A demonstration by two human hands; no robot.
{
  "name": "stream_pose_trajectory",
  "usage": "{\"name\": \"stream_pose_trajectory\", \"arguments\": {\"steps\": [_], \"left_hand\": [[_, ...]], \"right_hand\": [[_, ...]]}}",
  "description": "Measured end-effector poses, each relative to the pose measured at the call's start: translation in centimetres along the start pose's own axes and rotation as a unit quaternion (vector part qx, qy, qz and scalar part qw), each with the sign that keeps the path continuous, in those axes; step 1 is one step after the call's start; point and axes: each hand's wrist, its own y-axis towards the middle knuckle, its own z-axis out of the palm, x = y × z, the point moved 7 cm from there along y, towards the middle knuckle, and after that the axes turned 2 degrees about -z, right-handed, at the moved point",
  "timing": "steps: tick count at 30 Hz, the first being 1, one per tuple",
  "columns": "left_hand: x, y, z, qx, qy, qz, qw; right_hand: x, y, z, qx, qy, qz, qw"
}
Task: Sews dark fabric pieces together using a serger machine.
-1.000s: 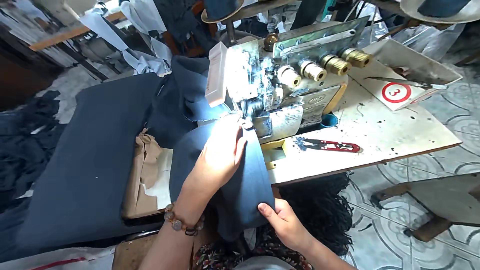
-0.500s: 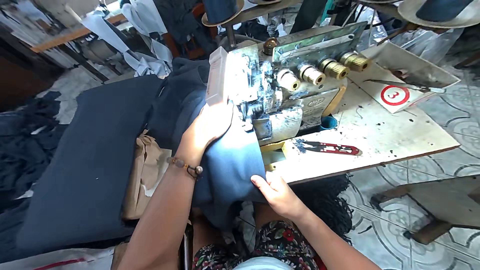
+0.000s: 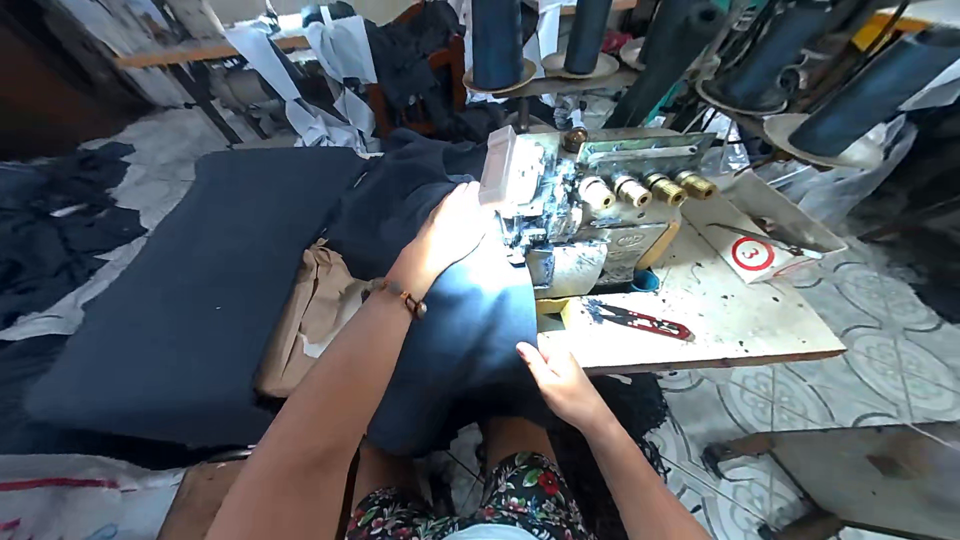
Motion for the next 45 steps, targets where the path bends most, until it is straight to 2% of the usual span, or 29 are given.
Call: {"name": "stream_pose_trajectory", "arguments": {"steps": [2, 3, 5, 7, 9, 11, 13, 16, 18, 21, 25, 28, 29, 35, 45], "left_hand": [[0.7, -1.5, 0.3, 0.011, 0.012, 0.017, 1.000], [0.8, -2.6, 0.2, 0.022, 0.023, 0.011, 0.999], [-0.3, -5.5, -0.8, 0.038, 0.048, -0.023, 0.998], [-1.1, -7.2, -1.3, 0.042, 0.082, -0.066, 0.994], [-1.0, -7.0, -1.0, 0.057, 0.119, -0.090, 0.987], [-1.1, -5.7, -1.4, 0.059, 0.138, -0.118, 0.982], [-1.7, -4.6, -2.8, 0.060, 0.123, -0.158, 0.978], [-1.7, -3.4, -3.5, 0.061, 0.104, -0.169, 0.978], [-0.9, -2.9, -3.2, 0.034, 0.081, -0.154, 0.984], [0.3, -3.1, -2.5, -0.051, 0.028, -0.092, 0.994], [-0.6, -5.1, -2.8, -0.097, -0.008, -0.067, 0.993], [-1.1, -6.1, -3.0, -0.125, -0.031, -0.045, 0.991], [-1.3, -6.5, -3.1, -0.134, -0.028, -0.031, 0.990], [-1.2, -7.9, -2.8, -0.167, 0.008, 0.018, 0.986], [-1.6, -7.9, -3.0, -0.189, 0.019, 0.031, 0.981]], "right_hand": [[0.8, -0.8, -3.2, -0.071, -0.138, -0.085, 0.984], [0.7, -1.0, -5.4, -0.097, -0.208, -0.100, 0.968], [-0.7, -1.0, -10.2, -0.124, -0.324, -0.084, 0.934], [-3.0, -0.7, -14.1, -0.102, -0.399, -0.043, 0.910], [-5.1, -0.6, -16.1, -0.075, -0.424, -0.002, 0.903], [-5.7, -0.7, -16.6, -0.072, -0.421, 0.005, 0.904], [-5.4, -0.8, -16.5, -0.065, -0.423, 0.026, 0.903], [-4.4, -1.0, -16.1, -0.055, -0.424, 0.048, 0.903], [-2.8, -1.0, -15.5, -0.059, -0.405, 0.023, 0.912], [1.8, -0.5, -13.0, -0.070, -0.323, -0.003, 0.944], [7.1, 1.9, -8.1, -0.026, -0.236, -0.002, 0.971], [9.4, 4.6, -5.1, -0.025, -0.315, -0.055, 0.947], [9.8, 5.5, -4.3, -0.020, -0.354, -0.049, 0.934], [10.5, 9.3, -1.1, 0.065, -0.529, 0.100, 0.840], [10.9, 10.0, -0.7, 0.072, -0.526, 0.042, 0.846]]}}
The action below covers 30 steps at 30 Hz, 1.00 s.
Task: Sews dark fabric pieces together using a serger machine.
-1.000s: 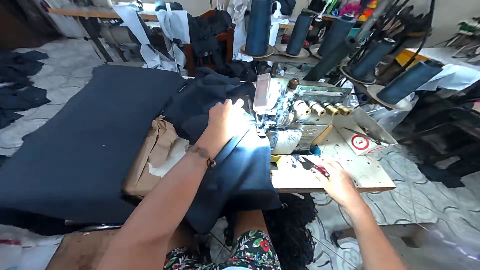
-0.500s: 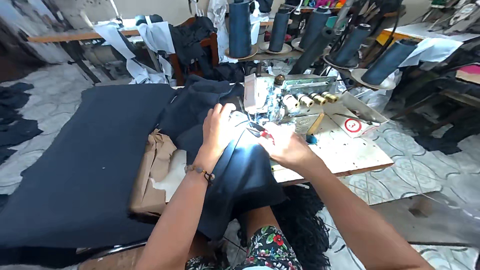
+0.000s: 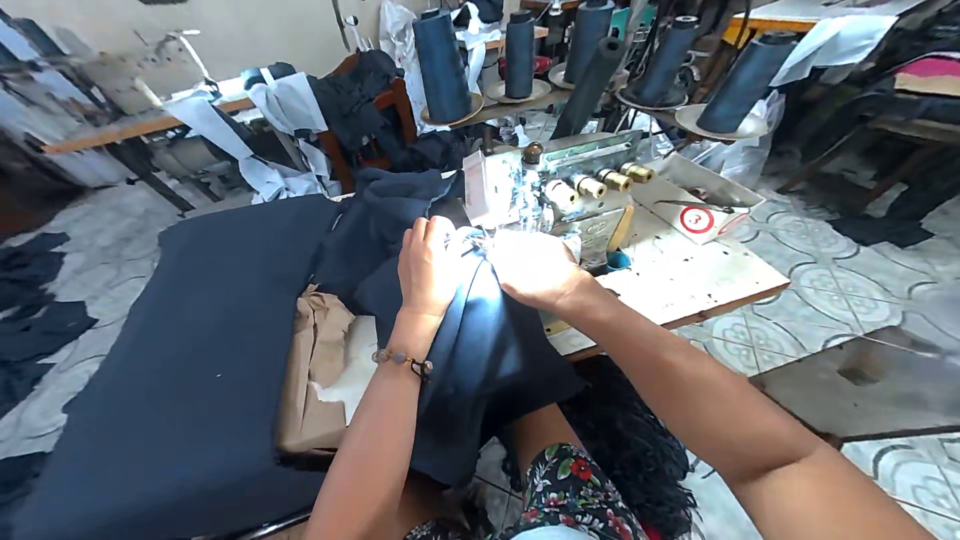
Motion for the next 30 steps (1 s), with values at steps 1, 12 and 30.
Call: {"name": "stream_pose_trajectory", "arguments": {"steps": [1, 12, 30], "left_hand": [[0.0, 0.0, 0.0, 0.001, 0.000, 0.000, 1.000], [0.2, 0.6, 0.3, -0.027, -0.027, -0.020, 0.999], [1.3, 0.9, -0.8, 0.160, 0.005, -0.040, 0.986]], "right_hand": [[-0.1, -0.2, -0.2, 0.004, 0.000, 0.003, 1.000], [0.1, 0.5, 0.4, -0.034, 0.037, -0.031, 0.998], [-20.1, -9.3, 9.7, -0.178, 0.079, 0.045, 0.980]]}}
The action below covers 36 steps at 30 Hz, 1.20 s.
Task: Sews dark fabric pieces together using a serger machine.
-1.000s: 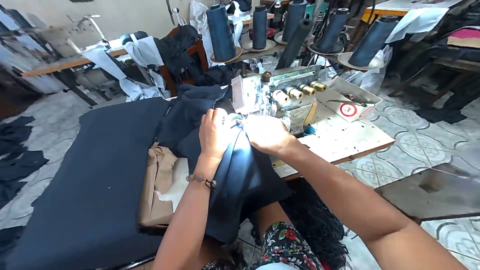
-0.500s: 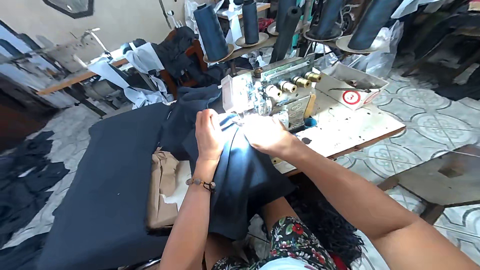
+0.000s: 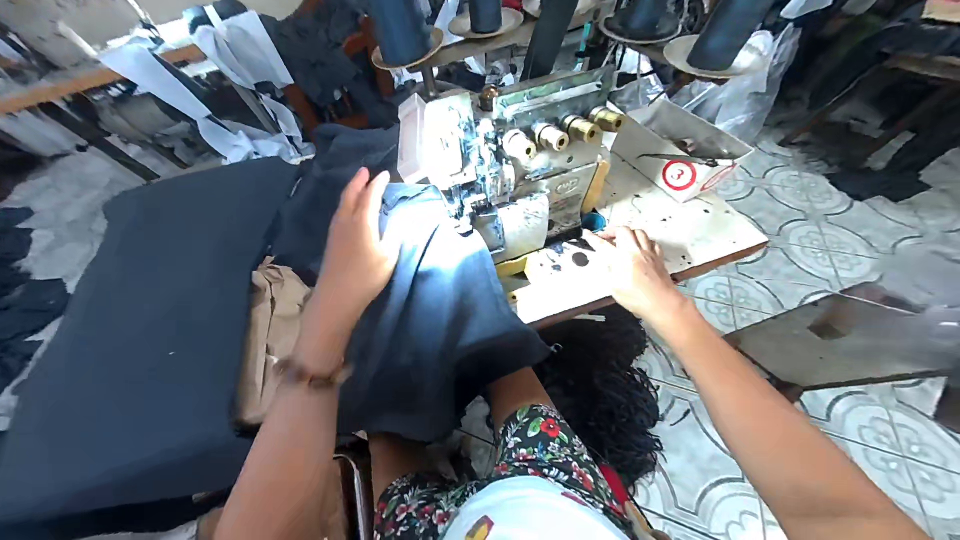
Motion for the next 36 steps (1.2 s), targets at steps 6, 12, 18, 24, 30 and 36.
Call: {"name": "stream_pose_trajectory", "arguments": {"steps": [6, 12, 18, 24, 30, 36], "left_hand": [[2.8, -19.8, 0.4, -0.115, -0.130, -0.160, 0.972], [9.3, -30.1, 12.6, -0.139, -0.352, -0.439, 0.815], [9.5, -29.8, 15.4, 0.114, -0.361, -0.495, 0.782], [9.1, -31.5, 7.2, 0.082, -0.426, -0.520, 0.736], [9.1, -24.9, 0.5, -0.061, -0.473, -0.446, 0.757], [9.4, -20.0, -1.6, -0.097, -0.290, -0.281, 0.910]], "right_hand": [[8.1, -1.7, 0.1, -0.030, 0.217, -0.117, 0.969], [13.6, -2.0, 4.2, 0.065, 0.313, -0.158, 0.934], [13.1, -6.2, 3.6, 0.119, 0.410, -0.080, 0.901], [12.0, -9.5, 3.8, 0.130, 0.503, -0.051, 0.853], [13.6, -5.0, 3.9, 0.145, 0.579, -0.031, 0.801], [14.1, -2.0, 5.2, 0.147, 0.669, 0.041, 0.728]]}}
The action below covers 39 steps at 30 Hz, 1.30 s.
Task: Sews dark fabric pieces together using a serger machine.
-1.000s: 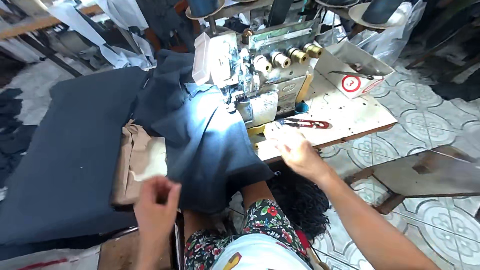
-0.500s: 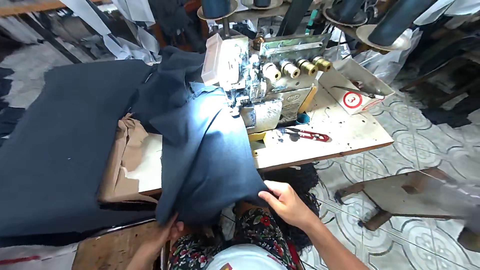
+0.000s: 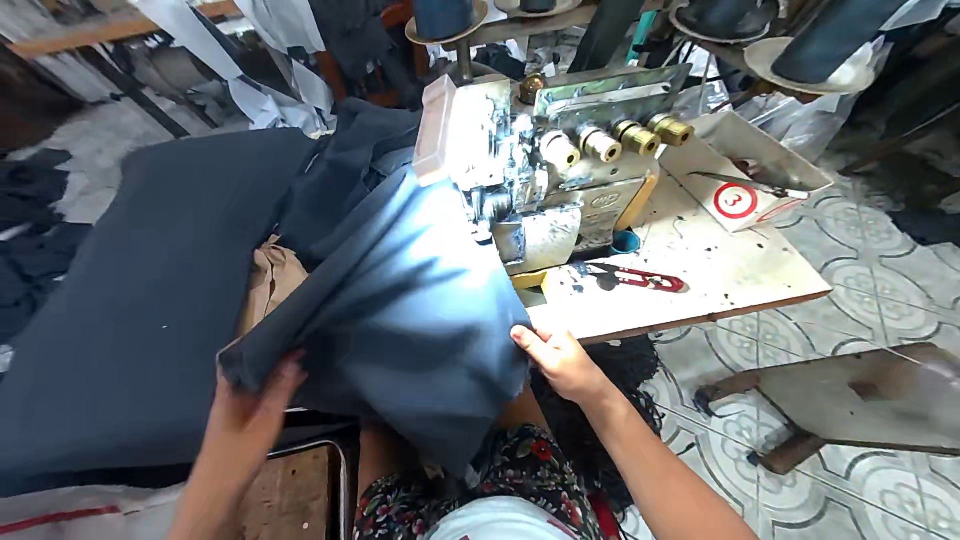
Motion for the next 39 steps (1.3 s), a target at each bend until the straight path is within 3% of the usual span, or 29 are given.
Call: {"name": "stream_pose_trajectory", "arguments": {"steps": [2, 5, 7, 8, 12, 16, 18, 23, 25, 27, 31, 33, 35, 37, 39], "left_hand": [[-1.3, -1.0, 2.4, 0.020, 0.161, 0.053, 0.985], [-0.5, -2.3, 6.9, 0.010, 0.342, 0.145, 0.928], [-0.2, -2.5, 7.6, -0.026, 0.392, 0.224, 0.892], [-0.5, -2.5, 7.1, -0.022, 0.381, 0.237, 0.893], [-3.4, -0.3, 2.6, -0.003, 0.372, 0.225, 0.901], [-8.2, 6.5, -0.8, -0.053, 0.457, 0.144, 0.876], [-10.4, 11.0, -1.2, -0.066, 0.470, 0.094, 0.875], [-15.9, 19.5, 2.6, -0.050, 0.354, 0.103, 0.928], [-15.1, 18.7, 4.0, 0.007, 0.316, 0.105, 0.943], [-13.1, 14.1, 4.5, 0.075, 0.364, 0.090, 0.924], [-6.0, 0.2, 6.4, 0.243, 0.513, 0.119, 0.815], [-3.2, -1.8, 7.5, 0.295, 0.521, 0.109, 0.794], [-2.1, 2.5, 7.2, 0.288, 0.511, 0.134, 0.799], [-1.9, 9.9, 6.8, 0.314, 0.532, 0.017, 0.786], [-3.1, 17.8, 6.8, 0.280, 0.572, -0.104, 0.764]], "right_hand": [[-0.2, 0.9, 0.0, 0.002, 0.002, 0.000, 1.000], [-0.4, 1.8, 0.1, 0.000, 0.016, 0.006, 1.000], [-0.2, 2.2, 0.1, 0.003, 0.015, -0.001, 1.000], [0.0, 2.3, 0.0, 0.006, 0.013, -0.002, 1.000], [0.2, 2.6, 0.3, 0.006, 0.056, 0.020, 0.998], [0.9, 4.5, 2.2, -0.026, 0.158, 0.060, 0.985], [1.3, 5.1, 3.1, -0.035, 0.178, 0.064, 0.981], [1.6, 5.0, 2.2, -0.045, 0.063, -0.004, 0.997], [1.8, 4.2, 0.0, -0.061, -0.074, -0.067, 0.993], [2.0, 3.0, -2.6, -0.088, -0.238, -0.124, 0.959], [2.1, 1.6, -6.4, -0.146, -0.410, -0.234, 0.869], [1.9, 2.0, -6.3, -0.144, -0.428, -0.267, 0.851], [1.7, 2.3, -5.6, -0.129, -0.448, -0.269, 0.843], [1.1, 2.4, -5.3, -0.119, -0.466, -0.247, 0.841], [0.8, 2.4, -5.6, -0.128, -0.480, -0.223, 0.838]]}}
